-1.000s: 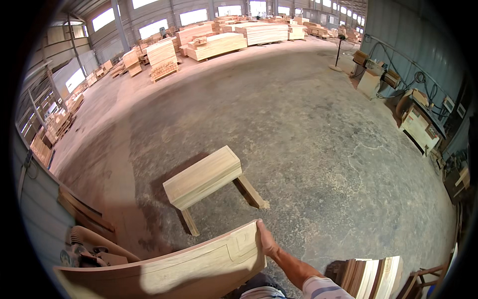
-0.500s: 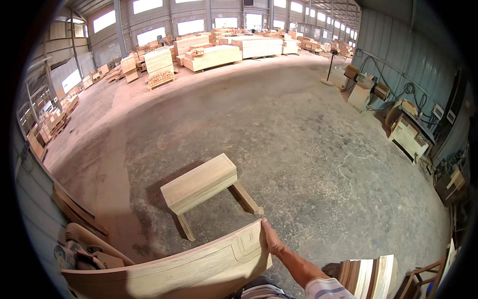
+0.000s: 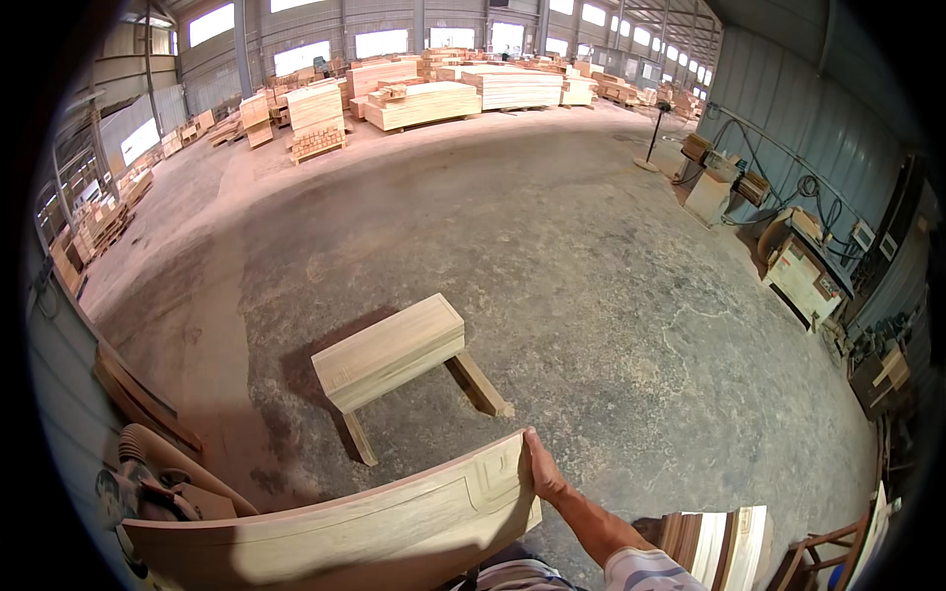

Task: The person walks through a workshop carrying a bucket, then places it down. They pick up a carved wooden panel and repeatedly rub its surface against a stationary belt sander. The person flips the panel to sand different sides and edges, then stacks the finished piece on a small wooden stand.

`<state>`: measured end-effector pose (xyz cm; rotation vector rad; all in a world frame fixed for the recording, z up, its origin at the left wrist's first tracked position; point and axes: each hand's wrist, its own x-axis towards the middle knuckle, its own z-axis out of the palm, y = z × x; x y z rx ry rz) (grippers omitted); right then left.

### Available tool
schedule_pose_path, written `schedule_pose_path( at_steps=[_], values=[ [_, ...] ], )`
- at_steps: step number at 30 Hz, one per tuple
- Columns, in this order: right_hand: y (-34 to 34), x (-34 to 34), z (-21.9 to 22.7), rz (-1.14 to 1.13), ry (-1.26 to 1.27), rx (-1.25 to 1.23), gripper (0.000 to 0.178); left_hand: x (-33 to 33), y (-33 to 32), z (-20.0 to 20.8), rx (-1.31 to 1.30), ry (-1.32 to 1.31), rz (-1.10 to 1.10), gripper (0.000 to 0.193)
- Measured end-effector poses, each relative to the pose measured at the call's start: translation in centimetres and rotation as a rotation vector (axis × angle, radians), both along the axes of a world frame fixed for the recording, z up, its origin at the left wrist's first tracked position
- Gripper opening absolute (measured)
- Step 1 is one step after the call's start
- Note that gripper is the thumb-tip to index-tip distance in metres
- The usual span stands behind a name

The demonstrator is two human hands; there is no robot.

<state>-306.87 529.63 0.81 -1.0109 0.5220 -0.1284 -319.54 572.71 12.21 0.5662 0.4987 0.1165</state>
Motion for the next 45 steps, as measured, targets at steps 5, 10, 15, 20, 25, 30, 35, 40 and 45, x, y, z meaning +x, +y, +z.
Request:
schedule_pose_path(
  at_steps=[5,10,15,20,25,30,35,40,45],
  values=[
    [0.9,0.1,3.8,0.021,-0.011,-0.032,0.056,0.4,-0.1,0.2,0.027,-0.012,-0.023,0.062],
    [0.3,0.5,3.1,0.045,-0.029,0.042,0.053,0.9,0.1,-0.5,-0.048,0.011,-0.031,0.060],
    [-0.5,1.1,0.5,0.076,0.043,0.008,0.054,-0.7,-1.6,-1.3,-0.005,-0.026,-0.077,0.060],
    [-1.4,1.2,1.8,0.075,0.134,-0.080,0.054,-1.4,-2.3,-1.9,0.012,-0.127,-0.220,0.060],
    [0.8,3.6,3.7,0.174,0.193,-0.237,0.055,-2.7,-2.0,-2.6,0.088,-0.219,-0.191,0.060],
    [-2.1,2.1,2.9,0.230,0.022,-0.116,0.055,-1.0,-3.5,-4.1,-0.102,0.062,-0.097,0.059],
    [0.9,2.3,8.2,0.520,-0.038,-0.160,0.065,-2.7,-4.2,-1.9,-0.213,0.088,0.091,0.071],
    [4.9,4.0,9.7,0.712,0.027,-0.142,0.065,-4.9,-4.7,-4.6,-0.297,0.186,0.306,0.069],
    [6.9,3.4,9.4,0.784,0.075,-0.295,0.064,-3.9,-3.2,-5.7,-0.195,0.317,0.467,0.060]
  ],
)
